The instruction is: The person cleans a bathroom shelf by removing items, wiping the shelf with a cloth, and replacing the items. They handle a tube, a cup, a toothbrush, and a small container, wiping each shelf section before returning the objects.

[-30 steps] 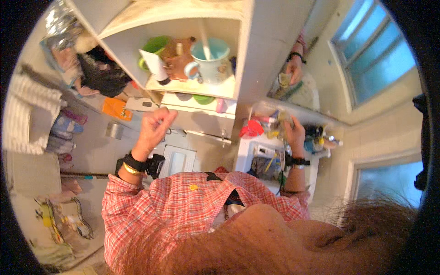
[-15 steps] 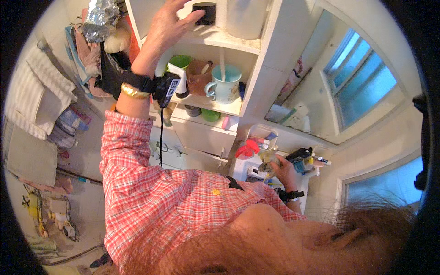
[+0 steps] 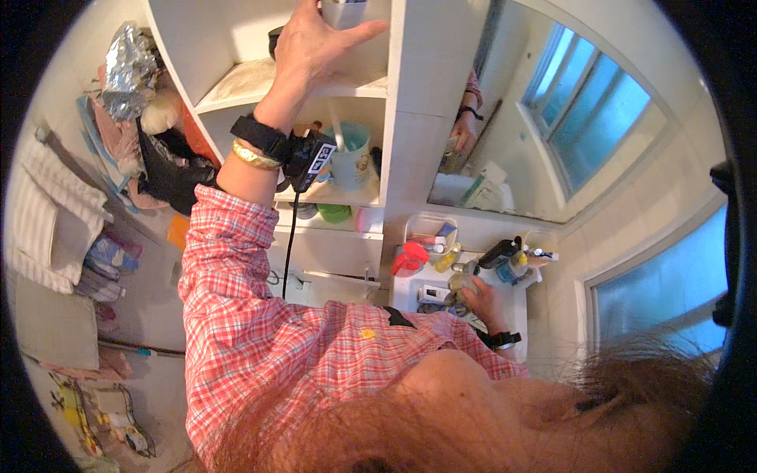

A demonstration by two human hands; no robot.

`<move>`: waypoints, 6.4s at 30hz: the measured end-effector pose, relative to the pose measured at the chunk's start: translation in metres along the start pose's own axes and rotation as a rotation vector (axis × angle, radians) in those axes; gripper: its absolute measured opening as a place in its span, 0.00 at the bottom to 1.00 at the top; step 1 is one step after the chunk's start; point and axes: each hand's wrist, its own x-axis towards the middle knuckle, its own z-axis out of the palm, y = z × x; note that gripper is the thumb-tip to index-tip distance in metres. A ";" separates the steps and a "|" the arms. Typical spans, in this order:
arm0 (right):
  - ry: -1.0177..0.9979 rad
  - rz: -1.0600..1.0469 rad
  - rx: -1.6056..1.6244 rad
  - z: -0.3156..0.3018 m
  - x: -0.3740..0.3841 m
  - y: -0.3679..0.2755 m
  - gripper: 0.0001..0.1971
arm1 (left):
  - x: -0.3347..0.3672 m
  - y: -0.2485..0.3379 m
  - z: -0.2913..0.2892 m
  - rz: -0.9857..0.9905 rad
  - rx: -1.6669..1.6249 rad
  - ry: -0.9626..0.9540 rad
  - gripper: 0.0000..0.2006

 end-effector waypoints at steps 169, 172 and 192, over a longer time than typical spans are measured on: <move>-0.229 0.559 -0.288 0.143 -0.030 0.233 0.20 | -0.072 -0.092 -0.085 0.091 0.050 0.142 0.15; -0.230 0.457 -0.313 0.129 -0.034 0.221 0.19 | -0.025 -0.075 -0.082 0.152 0.234 -0.039 0.28; -0.122 0.366 -0.299 0.077 -0.052 0.177 0.21 | 0.037 -0.061 -0.031 -0.340 -0.607 -0.346 0.19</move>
